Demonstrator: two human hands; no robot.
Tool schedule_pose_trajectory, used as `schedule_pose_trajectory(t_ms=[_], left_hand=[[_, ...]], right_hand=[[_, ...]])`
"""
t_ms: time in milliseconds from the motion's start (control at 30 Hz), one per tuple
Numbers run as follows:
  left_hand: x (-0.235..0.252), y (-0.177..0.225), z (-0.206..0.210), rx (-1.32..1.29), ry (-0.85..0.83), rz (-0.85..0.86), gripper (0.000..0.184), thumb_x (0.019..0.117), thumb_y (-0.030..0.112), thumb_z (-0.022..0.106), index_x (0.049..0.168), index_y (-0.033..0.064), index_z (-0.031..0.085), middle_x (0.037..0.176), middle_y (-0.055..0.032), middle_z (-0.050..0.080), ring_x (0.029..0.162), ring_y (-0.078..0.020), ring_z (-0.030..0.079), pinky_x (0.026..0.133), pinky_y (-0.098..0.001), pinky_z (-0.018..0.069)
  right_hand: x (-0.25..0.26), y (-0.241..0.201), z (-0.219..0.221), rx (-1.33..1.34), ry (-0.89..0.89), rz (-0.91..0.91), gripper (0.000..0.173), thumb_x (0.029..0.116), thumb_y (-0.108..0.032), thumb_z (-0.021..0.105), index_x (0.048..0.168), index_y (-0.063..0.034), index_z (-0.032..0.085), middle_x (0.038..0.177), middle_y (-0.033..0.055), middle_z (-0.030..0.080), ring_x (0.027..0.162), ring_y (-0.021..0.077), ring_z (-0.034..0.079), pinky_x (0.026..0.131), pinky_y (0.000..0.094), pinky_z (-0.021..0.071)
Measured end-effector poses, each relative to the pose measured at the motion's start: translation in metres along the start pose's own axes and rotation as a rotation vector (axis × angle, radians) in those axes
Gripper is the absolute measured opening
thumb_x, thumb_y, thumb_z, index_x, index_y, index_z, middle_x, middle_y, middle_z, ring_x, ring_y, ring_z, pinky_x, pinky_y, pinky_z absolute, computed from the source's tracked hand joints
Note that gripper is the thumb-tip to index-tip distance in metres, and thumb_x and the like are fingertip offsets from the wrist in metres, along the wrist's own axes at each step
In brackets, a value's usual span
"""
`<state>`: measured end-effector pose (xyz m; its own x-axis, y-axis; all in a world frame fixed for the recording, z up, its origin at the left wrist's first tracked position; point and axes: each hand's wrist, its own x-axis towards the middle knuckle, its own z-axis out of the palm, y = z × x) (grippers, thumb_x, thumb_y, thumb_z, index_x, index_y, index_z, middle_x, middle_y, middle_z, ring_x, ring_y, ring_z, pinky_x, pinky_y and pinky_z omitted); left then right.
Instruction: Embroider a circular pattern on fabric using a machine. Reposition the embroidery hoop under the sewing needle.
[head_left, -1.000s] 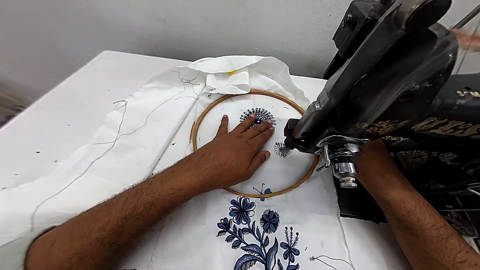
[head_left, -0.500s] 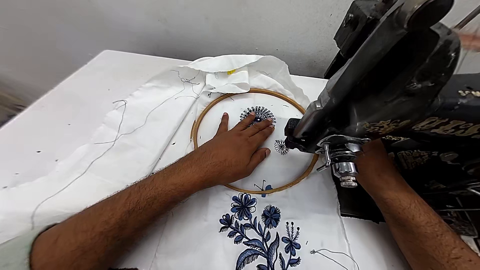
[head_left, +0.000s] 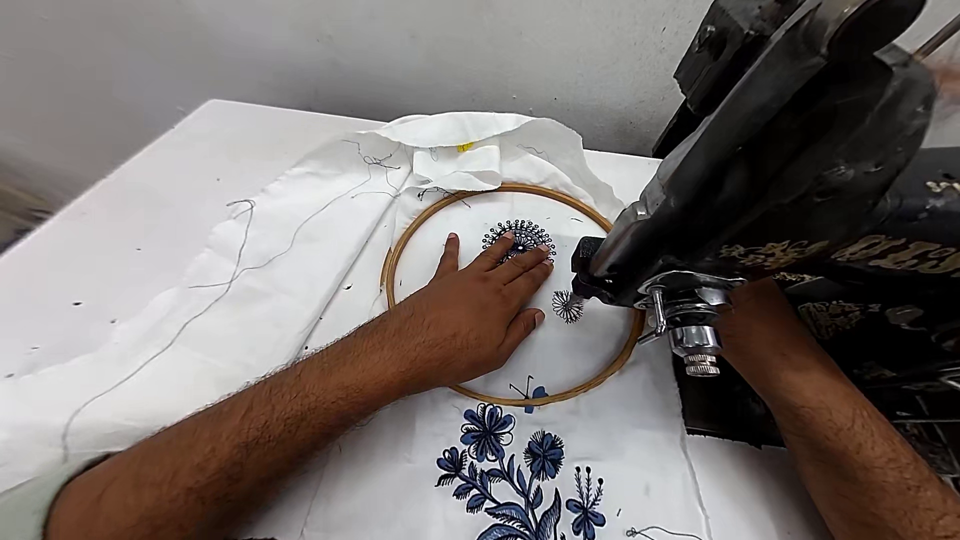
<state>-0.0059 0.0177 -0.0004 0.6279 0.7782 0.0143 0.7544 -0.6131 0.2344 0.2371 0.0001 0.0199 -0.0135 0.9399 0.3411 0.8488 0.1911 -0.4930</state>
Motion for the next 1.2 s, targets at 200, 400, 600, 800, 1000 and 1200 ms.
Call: schedule_pose_trajectory(t_ms=[200,400,600,800,1000,1200], left_hand=[[0.0018,-0.0023,0.0031,-0.001,0.028,0.007,0.057,0.1102,0.043,0.029,0.158,0.0150,0.042,0.166,0.0006,0.036,0.157,-0.0288,0.025,0.115,-0.0789,0.0129],[0.0053,-0.0043,0.0070,-0.005,0.063,0.004,0.057,0.1100,0.043,0.028,0.157,0.0148,0.044,0.165,0.0009,0.037,0.156,-0.0290,0.026,0.115,-0.0787,0.0126],[0.0082,-0.0033,0.0076,-0.021,0.065,-0.002,0.057,0.1104,0.043,0.029,0.157,0.0147,0.044,0.166,0.0010,0.037,0.157,-0.0283,0.025,0.116,-0.0781,0.0108],[0.0041,-0.0024,0.0026,0.000,0.025,-0.012,0.058,0.1103,0.044,0.028,0.158,0.0149,0.042,0.166,0.0010,0.036,0.157,-0.0284,0.025,0.116,-0.0777,0.0120],[0.0081,-0.0093,0.0061,-0.002,0.055,0.001,0.058,0.1101,0.045,0.027,0.158,0.0166,0.042,0.166,0.0021,0.036,0.157,-0.0284,0.025,0.115,-0.0792,0.0116],[0.0050,-0.0034,0.0055,0.006,0.049,0.000,0.058,0.1101,0.044,0.027,0.158,0.0147,0.043,0.166,0.0006,0.036,0.157,-0.0286,0.025,0.115,-0.0787,0.0129]], right_hand=[[-0.0019,0.0015,0.0004,0.023,0.009,0.009,0.016,0.0920,-0.014,0.068,0.098,0.0015,0.067,0.091,0.0128,0.065,0.087,0.0143,0.061,0.077,0.0364,0.0469],[0.0002,0.0048,0.0029,-0.014,0.032,-0.004,0.020,0.0955,-0.015,0.065,0.104,0.0029,0.066,0.096,0.0188,0.066,0.092,0.0238,0.064,0.080,0.0453,0.0493],[0.0013,0.0054,0.0036,-0.020,0.051,-0.039,0.023,0.0960,-0.017,0.065,0.105,0.0045,0.065,0.098,0.0205,0.066,0.095,0.0244,0.064,0.082,0.0443,0.0486],[-0.0008,0.0044,0.0036,-0.014,0.036,-0.012,0.016,0.0927,-0.011,0.066,0.102,0.0017,0.066,0.094,0.0156,0.065,0.090,0.0182,0.063,0.078,0.0388,0.0491],[-0.0020,0.0077,0.0077,0.080,0.063,0.025,0.022,0.0904,-0.017,0.070,0.106,-0.0019,0.064,0.094,0.0046,0.063,0.090,0.0000,0.058,0.080,0.0204,0.0457],[-0.0002,0.0080,0.0057,0.084,0.070,-0.032,0.019,0.0911,-0.016,0.069,0.102,-0.0020,0.066,0.092,0.0069,0.064,0.089,0.0047,0.060,0.080,0.0252,0.0475]])
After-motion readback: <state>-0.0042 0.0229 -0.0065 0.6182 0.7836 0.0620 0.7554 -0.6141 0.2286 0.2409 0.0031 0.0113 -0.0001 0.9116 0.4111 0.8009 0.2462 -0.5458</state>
